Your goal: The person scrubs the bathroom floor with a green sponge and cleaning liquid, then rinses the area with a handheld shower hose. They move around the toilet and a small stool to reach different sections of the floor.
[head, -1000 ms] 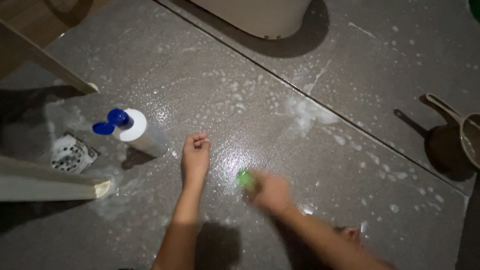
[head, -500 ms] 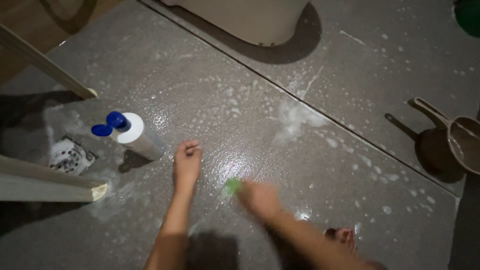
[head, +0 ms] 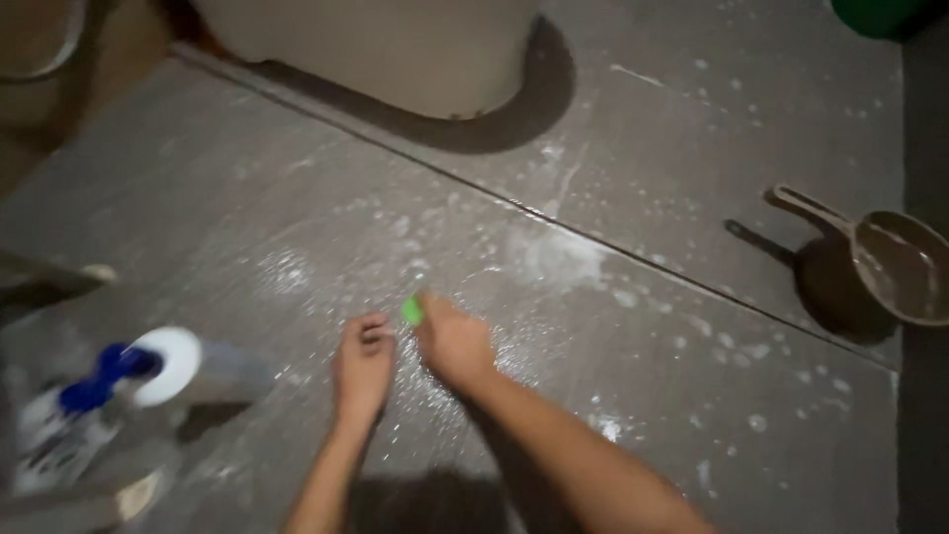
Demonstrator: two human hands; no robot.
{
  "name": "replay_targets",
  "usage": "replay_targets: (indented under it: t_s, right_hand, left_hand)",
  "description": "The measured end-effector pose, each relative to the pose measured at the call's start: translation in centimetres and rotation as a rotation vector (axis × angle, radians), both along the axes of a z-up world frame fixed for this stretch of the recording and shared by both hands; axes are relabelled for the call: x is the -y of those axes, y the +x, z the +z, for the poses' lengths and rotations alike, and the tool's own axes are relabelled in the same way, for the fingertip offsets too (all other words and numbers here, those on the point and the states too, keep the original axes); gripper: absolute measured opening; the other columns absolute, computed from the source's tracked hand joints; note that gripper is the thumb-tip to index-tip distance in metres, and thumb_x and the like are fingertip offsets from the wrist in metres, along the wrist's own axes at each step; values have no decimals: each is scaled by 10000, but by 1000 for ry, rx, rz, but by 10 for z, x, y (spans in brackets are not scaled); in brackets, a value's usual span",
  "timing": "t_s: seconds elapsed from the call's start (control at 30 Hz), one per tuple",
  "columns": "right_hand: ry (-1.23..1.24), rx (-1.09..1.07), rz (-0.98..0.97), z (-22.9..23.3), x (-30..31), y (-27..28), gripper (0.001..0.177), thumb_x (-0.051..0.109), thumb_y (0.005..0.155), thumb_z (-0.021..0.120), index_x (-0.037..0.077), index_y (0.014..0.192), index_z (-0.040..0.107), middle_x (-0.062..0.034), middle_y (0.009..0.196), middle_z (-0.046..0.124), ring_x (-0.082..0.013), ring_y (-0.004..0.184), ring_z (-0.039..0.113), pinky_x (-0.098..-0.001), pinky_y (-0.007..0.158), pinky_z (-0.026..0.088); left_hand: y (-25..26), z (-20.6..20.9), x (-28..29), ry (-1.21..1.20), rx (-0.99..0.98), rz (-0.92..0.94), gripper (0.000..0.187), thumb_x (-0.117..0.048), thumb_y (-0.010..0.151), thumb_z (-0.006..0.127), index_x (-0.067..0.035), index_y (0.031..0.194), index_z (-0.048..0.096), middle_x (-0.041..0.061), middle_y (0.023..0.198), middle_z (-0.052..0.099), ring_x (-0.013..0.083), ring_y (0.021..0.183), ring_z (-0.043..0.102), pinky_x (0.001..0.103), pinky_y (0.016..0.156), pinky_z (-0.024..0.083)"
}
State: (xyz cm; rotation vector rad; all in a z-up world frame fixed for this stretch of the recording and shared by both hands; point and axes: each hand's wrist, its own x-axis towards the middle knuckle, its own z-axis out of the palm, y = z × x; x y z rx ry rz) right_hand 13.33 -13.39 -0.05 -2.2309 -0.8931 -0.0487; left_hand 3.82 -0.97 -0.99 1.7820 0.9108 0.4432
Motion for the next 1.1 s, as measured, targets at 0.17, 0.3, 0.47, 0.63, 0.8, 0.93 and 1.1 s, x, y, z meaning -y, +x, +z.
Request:
replay_targets:
  t_s: [0.17, 0.3, 0.47, 0.63, 0.8, 0.93, 1.1]
  right_hand:
    - [-407, -180, -474, 32, 134, 122, 448, 389, 927, 608, 184, 1324, 563, -194, 962, 729, -418, 859, 706, -583, 770, 523]
    - [-386, -60, -664, 48, 240, 152, 555, 500, 929, 581, 164, 1370, 580, -188, 1163, 715, -408, 1034, 694, -530, 875, 541]
    - [-326, -115, -463, 13, 154, 149, 616, 518, 846, 691, 209, 1368, 585, -160, 1234, 688, -361, 1022, 690, -482, 875, 529]
    - [-211, -158, -315, -2, 68, 171, 443, 323, 891, 660, 208, 1317, 618, -128, 1127, 744, -354, 993, 713, -483, 815, 552]
    - [-398, -206, -455, 5, 213, 185, 601, 557, 915, 587, 229, 1417, 548, -119, 1175, 723, -339, 983, 717, -468, 849, 555]
    - [-486, -270, -1035, -3, 387, 160, 699, 597, 941, 542, 195, 1509, 472, -211, 1155, 709, -409, 1005, 693, -550, 844, 540]
    - [-501, -281, -1147, -26, 390, 162, 761, 550, 958, 534, 39, 1503, 388, -239, 1023, 708, -409, 821, 702, -546, 652, 537]
  left_hand:
    - [32, 29, -20, 165, -147, -242, 267, -141, 912, 662, -56, 1165, 667, 106, 978, 730, 240, 841, 694, 346, 807, 559]
    - [102, 39, -15, 166, -14, -491, 274, -130, 888, 662, -28, 1140, 631, 107, 1013, 732, 227, 897, 727, 333, 814, 568]
    - [181, 41, 38, 109, -127, -514, 318, -160, 890, 664, -58, 1187, 617, 131, 1025, 760, 268, 932, 734, 385, 850, 554]
    - [220, 30, 86, 95, -96, -502, 407, -146, 857, 682, -21, 1225, 561, 170, 998, 751, 315, 965, 726, 400, 860, 547]
    - [230, 11, 88, 58, -151, -420, 382, -100, 847, 630, -47, 1223, 589, 156, 1001, 737, 287, 936, 713, 386, 839, 544]
    - [227, 5, 89, 54, -47, -345, 328, -114, 898, 618, -35, 1217, 609, 154, 962, 745, 238, 882, 707, 338, 822, 536]
    - [235, 0, 118, -8, 24, -375, 300, -105, 892, 646, -29, 1181, 623, 110, 922, 718, 202, 840, 678, 313, 791, 539]
